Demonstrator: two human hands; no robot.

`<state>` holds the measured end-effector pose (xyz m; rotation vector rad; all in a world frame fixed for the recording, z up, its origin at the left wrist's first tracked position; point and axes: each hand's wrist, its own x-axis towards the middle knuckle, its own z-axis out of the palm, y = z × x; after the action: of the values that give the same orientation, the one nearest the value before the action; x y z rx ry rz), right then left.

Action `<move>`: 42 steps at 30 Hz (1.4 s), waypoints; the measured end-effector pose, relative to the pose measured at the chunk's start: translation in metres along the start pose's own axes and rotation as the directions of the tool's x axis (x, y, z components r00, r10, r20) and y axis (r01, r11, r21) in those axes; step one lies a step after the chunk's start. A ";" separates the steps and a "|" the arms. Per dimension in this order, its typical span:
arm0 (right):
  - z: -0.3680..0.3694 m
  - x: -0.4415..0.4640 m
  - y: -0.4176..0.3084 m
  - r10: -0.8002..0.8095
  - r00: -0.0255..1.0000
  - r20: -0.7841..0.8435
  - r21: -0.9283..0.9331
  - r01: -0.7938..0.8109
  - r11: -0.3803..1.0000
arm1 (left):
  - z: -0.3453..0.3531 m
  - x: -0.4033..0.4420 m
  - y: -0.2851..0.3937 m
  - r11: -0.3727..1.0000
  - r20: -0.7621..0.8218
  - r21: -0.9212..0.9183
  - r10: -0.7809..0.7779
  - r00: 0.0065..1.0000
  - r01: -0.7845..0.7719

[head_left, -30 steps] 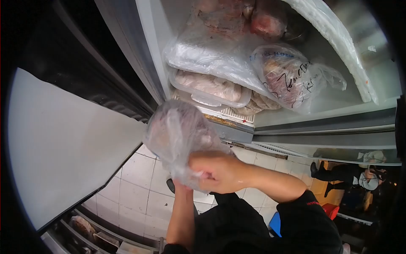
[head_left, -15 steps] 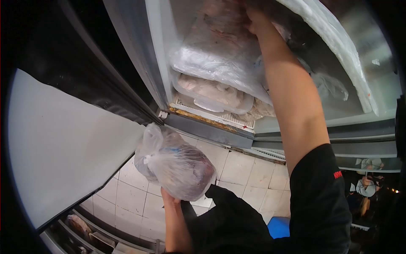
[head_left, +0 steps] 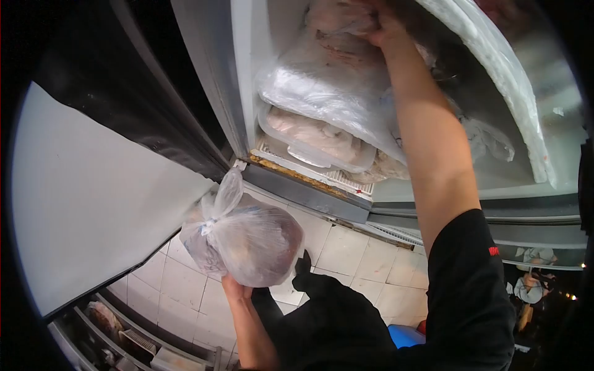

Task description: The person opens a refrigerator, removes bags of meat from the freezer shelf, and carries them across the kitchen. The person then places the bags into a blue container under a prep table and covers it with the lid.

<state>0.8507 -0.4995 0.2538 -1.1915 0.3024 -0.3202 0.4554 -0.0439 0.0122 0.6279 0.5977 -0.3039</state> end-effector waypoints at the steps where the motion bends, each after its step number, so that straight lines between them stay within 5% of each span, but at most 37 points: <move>1: 0.000 0.000 0.005 -0.036 0.992 0.124 0.116 0.022 0.993 | -0.002 0.002 -0.002 0.999 0.015 0.034 -0.007 1.000 0.006; 4: 0.016 -0.020 0.022 -0.232 0.971 0.057 0.328 0.201 0.923 | 0.005 0.008 -0.009 0.990 -0.005 0.055 0.129 0.992 -0.129; 9: 0.029 -0.112 0.043 -0.190 0.978 0.091 0.586 0.102 0.804 | 0.002 0.001 -0.001 0.987 0.001 0.082 0.141 0.990 -0.140; 17: -0.022 -0.356 0.092 0.210 0.941 0.265 0.504 -0.320 0.802 | 0.001 -0.047 0.014 0.996 -0.140 0.019 0.088 0.986 -0.086; 23: -0.128 -0.447 0.082 0.318 0.935 0.155 0.433 -0.354 0.829 | 0.009 -0.076 0.038 0.982 -0.039 0.190 -0.006 0.999 0.013; 26: -0.177 -0.489 0.082 0.354 0.935 0.040 0.455 -0.332 0.826 | 0.045 -0.079 0.042 0.975 -0.042 0.222 -0.009 0.999 0.018; 32: -0.208 -0.555 0.074 0.344 0.933 -0.108 0.549 -0.232 0.803 | 0.171 -0.049 0.047 0.990 0.244 0.110 -0.118 0.963 0.093; 34: -0.207 -0.567 0.070 0.319 0.932 -0.170 0.558 -0.176 0.811 | 0.203 -0.022 0.050 0.974 0.407 0.225 -0.086 0.910 -0.008; 37: -0.213 -0.584 0.071 0.291 0.922 -0.254 0.563 -0.103 0.820 | 0.261 0.055 0.054 0.989 0.578 0.145 -0.068 0.813 -0.020; 40: -0.227 -0.597 0.076 0.306 0.909 -0.281 0.576 -0.095 0.812 | 0.366 0.112 0.063 0.911 0.608 0.303 0.041 0.793 -0.280; 42: -0.226 -0.603 0.080 0.324 0.904 -0.279 0.590 -0.105 0.801 | 0.413 0.147 0.063 0.842 0.548 0.483 -0.075 0.833 -0.241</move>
<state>0.2163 -0.4250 0.1383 -0.4897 0.6240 -0.3962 0.7764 -0.2669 0.2201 1.0574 -0.0969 -0.5531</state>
